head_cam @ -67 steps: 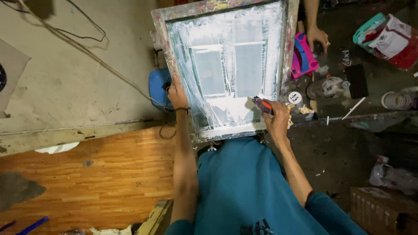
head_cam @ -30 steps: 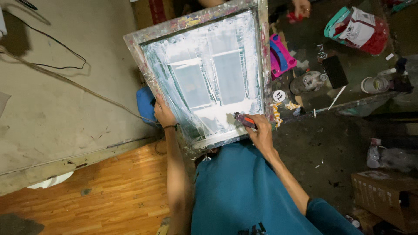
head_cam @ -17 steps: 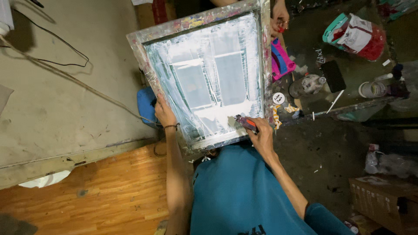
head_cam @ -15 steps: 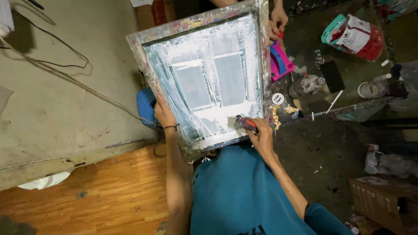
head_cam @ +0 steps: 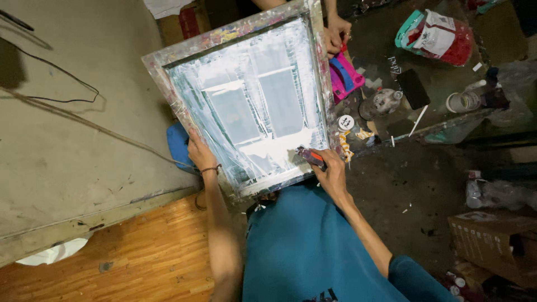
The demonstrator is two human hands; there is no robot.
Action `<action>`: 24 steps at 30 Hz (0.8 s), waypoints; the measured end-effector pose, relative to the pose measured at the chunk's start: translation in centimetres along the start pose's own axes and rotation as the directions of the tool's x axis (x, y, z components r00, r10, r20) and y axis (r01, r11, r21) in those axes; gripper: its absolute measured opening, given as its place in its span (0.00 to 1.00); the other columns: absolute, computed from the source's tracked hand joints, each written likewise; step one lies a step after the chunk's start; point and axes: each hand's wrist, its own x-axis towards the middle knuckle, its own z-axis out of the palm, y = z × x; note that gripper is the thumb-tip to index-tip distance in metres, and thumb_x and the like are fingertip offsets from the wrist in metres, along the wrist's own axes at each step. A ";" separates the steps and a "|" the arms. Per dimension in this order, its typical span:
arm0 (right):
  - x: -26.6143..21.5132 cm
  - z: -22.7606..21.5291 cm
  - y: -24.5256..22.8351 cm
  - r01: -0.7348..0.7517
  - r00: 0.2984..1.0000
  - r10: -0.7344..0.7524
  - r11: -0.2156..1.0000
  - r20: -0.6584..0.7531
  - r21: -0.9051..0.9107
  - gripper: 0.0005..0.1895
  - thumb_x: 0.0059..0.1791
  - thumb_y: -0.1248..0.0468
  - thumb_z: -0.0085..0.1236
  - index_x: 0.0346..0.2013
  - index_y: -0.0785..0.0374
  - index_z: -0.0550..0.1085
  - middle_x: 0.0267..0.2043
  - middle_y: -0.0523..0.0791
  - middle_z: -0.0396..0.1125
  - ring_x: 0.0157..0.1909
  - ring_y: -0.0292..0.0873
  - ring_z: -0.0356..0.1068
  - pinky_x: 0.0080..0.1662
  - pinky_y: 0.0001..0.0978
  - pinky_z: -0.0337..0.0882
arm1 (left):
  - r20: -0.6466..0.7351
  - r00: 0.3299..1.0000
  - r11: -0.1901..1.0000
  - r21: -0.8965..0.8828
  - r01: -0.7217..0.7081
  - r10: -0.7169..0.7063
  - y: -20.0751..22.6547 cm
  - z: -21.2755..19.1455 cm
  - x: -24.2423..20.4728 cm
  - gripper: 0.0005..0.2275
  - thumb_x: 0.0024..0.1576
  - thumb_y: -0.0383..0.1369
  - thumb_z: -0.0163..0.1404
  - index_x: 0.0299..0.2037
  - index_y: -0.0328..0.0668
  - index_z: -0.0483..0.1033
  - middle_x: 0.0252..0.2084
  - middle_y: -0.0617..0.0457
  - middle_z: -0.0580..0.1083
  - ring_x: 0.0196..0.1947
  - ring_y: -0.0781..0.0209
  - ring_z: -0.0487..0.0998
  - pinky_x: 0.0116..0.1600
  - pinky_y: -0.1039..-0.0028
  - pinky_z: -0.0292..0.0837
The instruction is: The person spreads white paint on a rectangular screen using a squeegee. They repeatedly move the squeegee across the screen to distribute the paint evenly. At one point, they pour more paint from a plastic bottle onto the screen before continuing to spread it.
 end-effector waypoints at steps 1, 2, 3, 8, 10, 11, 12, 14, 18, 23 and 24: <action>-0.1 0.1 0.3 -0.002 1.000 0.002 1.000 -0.003 -0.001 0.26 0.36 0.77 0.70 0.47 0.60 0.81 0.41 0.53 0.75 0.45 0.61 0.73 0.49 0.50 0.72 | 0.004 1.000 1.000 0.000 -0.001 0.001 -0.8 0.1 0.4 0.32 0.67 0.61 0.34 0.59 0.41 0.78 0.55 0.35 0.77 0.58 0.32 0.74 0.65 0.50 0.66; -0.2 0.1 0.5 -0.010 1.000 0.010 1.000 -0.002 0.000 0.26 0.36 0.77 0.70 0.48 0.60 0.81 0.41 0.53 0.75 0.46 0.61 0.73 0.50 0.49 0.72 | 0.003 1.000 1.000 0.001 -0.004 0.004 -1.6 0.2 0.8 0.32 0.67 0.60 0.34 0.59 0.41 0.78 0.56 0.35 0.77 0.58 0.33 0.75 0.65 0.50 0.65; -0.2 0.2 0.7 -0.018 1.000 0.018 1.000 0.001 0.001 0.27 0.36 0.77 0.70 0.48 0.60 0.81 0.42 0.53 0.75 0.47 0.61 0.73 0.51 0.49 0.72 | 0.000 1.000 1.000 0.001 -0.007 0.007 -2.3 0.2 1.3 0.32 0.68 0.60 0.34 0.58 0.40 0.78 0.56 0.35 0.77 0.58 0.33 0.75 0.66 0.50 0.65; 0.1 -0.1 0.4 -0.003 1.000 0.003 1.000 0.003 0.000 0.26 0.36 0.77 0.70 0.48 0.60 0.81 0.42 0.53 0.75 0.47 0.61 0.73 0.50 0.50 0.73 | 0.013 1.000 1.000 -0.009 -0.014 0.014 -0.5 -0.1 0.4 0.33 0.67 0.61 0.34 0.59 0.39 0.77 0.58 0.35 0.76 0.60 0.32 0.73 0.67 0.49 0.64; 0.1 -0.1 0.3 -0.002 1.000 0.002 1.000 0.010 0.001 0.26 0.36 0.76 0.70 0.49 0.59 0.81 0.42 0.53 0.75 0.47 0.61 0.73 0.50 0.50 0.73 | 0.015 1.000 1.000 -0.009 -0.017 0.018 -0.2 -0.3 0.2 0.33 0.68 0.60 0.33 0.60 0.38 0.77 0.58 0.33 0.75 0.60 0.31 0.73 0.67 0.48 0.63; 0.0 -0.1 0.2 -0.005 1.000 0.005 1.000 -0.003 0.009 0.26 0.36 0.77 0.69 0.48 0.60 0.81 0.42 0.53 0.75 0.46 0.62 0.73 0.50 0.50 0.73 | 0.021 1.000 1.000 -0.020 -0.007 0.007 -0.5 -0.3 0.3 0.33 0.68 0.61 0.33 0.61 0.39 0.76 0.59 0.34 0.75 0.61 0.32 0.72 0.68 0.49 0.63; 0.0 -0.2 0.0 -0.006 1.000 0.007 1.000 -0.017 0.016 0.25 0.36 0.77 0.69 0.47 0.62 0.81 0.41 0.54 0.75 0.46 0.62 0.73 0.50 0.50 0.72 | 0.028 1.000 1.000 -0.031 0.004 -0.003 -0.7 -0.3 0.4 0.33 0.68 0.61 0.33 0.63 0.39 0.75 0.60 0.35 0.74 0.62 0.33 0.72 0.69 0.50 0.63; 0.1 -0.3 -0.2 -0.006 1.000 0.006 1.000 -0.011 0.021 0.26 0.36 0.78 0.69 0.47 0.61 0.81 0.41 0.54 0.75 0.46 0.62 0.73 0.51 0.51 0.72 | 0.025 1.000 0.999 -0.037 0.006 -0.005 -0.2 -0.3 -0.1 0.33 0.68 0.61 0.33 0.63 0.39 0.75 0.61 0.36 0.74 0.62 0.34 0.72 0.69 0.50 0.63; 0.2 -0.6 -0.7 0.001 1.000 -0.001 1.000 0.001 0.022 0.25 0.36 0.78 0.68 0.47 0.62 0.81 0.41 0.55 0.75 0.46 0.63 0.73 0.51 0.52 0.72 | 0.026 1.000 0.999 -0.032 0.008 -0.007 0.1 -0.5 0.4 0.33 0.68 0.61 0.34 0.64 0.41 0.74 0.62 0.37 0.73 0.63 0.35 0.71 0.70 0.51 0.62; 0.0 -0.4 -0.1 0.019 1.000 -0.019 1.000 0.003 0.001 0.25 0.36 0.78 0.68 0.47 0.62 0.81 0.41 0.55 0.75 0.47 0.62 0.73 0.51 0.51 0.72 | 0.015 1.000 1.000 -0.027 0.012 -0.011 -0.8 -0.3 0.2 0.33 0.68 0.60 0.33 0.63 0.40 0.75 0.61 0.36 0.74 0.62 0.33 0.72 0.69 0.50 0.63; 0.0 -0.5 -0.3 0.029 1.000 -0.029 1.000 0.002 -0.003 0.25 0.36 0.78 0.68 0.47 0.62 0.81 0.40 0.55 0.75 0.47 0.62 0.73 0.51 0.50 0.72 | 0.016 1.000 1.000 -0.016 -0.003 0.003 -0.9 -0.3 0.3 0.32 0.68 0.59 0.32 0.62 0.38 0.76 0.60 0.34 0.74 0.62 0.32 0.72 0.68 0.48 0.63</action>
